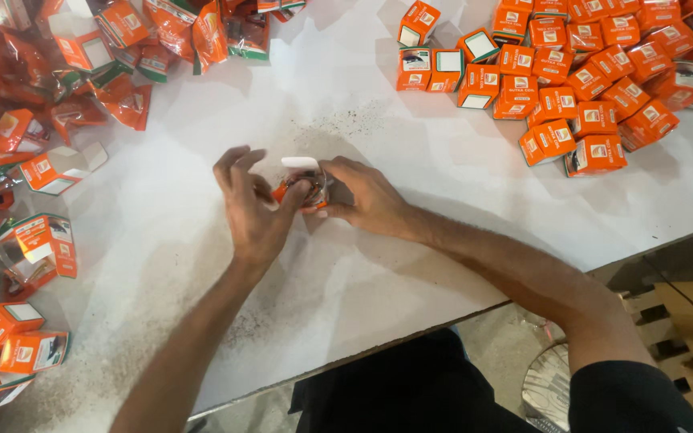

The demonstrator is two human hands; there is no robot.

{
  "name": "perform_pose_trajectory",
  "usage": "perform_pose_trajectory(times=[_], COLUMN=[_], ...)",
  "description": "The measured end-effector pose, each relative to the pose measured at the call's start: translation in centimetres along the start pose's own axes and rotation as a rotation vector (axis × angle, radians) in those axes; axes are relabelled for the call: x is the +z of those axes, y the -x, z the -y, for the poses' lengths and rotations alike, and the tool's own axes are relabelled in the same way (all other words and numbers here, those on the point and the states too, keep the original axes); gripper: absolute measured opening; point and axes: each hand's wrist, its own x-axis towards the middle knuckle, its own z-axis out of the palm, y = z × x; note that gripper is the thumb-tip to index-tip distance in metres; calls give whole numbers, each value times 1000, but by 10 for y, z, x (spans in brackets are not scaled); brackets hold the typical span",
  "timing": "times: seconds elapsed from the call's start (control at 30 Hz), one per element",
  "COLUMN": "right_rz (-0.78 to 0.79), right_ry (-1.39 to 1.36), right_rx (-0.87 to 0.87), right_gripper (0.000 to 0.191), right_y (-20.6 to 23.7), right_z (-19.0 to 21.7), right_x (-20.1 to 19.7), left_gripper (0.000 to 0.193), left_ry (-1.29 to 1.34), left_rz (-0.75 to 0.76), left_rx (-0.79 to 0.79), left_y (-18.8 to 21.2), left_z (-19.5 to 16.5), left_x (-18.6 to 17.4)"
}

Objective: The person picks up small orange product boxes from the table, opens and folds the box flaps, places a plastic-wrapped item inside, closes the box, and sets it onto a growing pile of finished boxes on the table.

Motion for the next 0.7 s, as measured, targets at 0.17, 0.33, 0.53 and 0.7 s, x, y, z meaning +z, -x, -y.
perform_pose_trajectory(times=[0.17, 0.33, 0.53, 0.7], right_rz=[-19, -7, -67, -73], right_ry=[-18, -171, 101, 123], right_rx=[30, 167, -64, -106], right_gripper=[83, 78, 49, 45], right_y=[4, 7, 11, 14], right_z=[8, 9, 5, 2], right_x=[2, 3, 9, 11], left_gripper=[34, 25, 25, 29], left_ry=[361, 49, 272, 780], left_rz=[209, 289, 322, 481], left_rx=[-91, -112, -177, -354], left_y=[-9, -37, -22, -21], left_z=[21, 18, 9, 11], left_x=[13, 23, 9, -16])
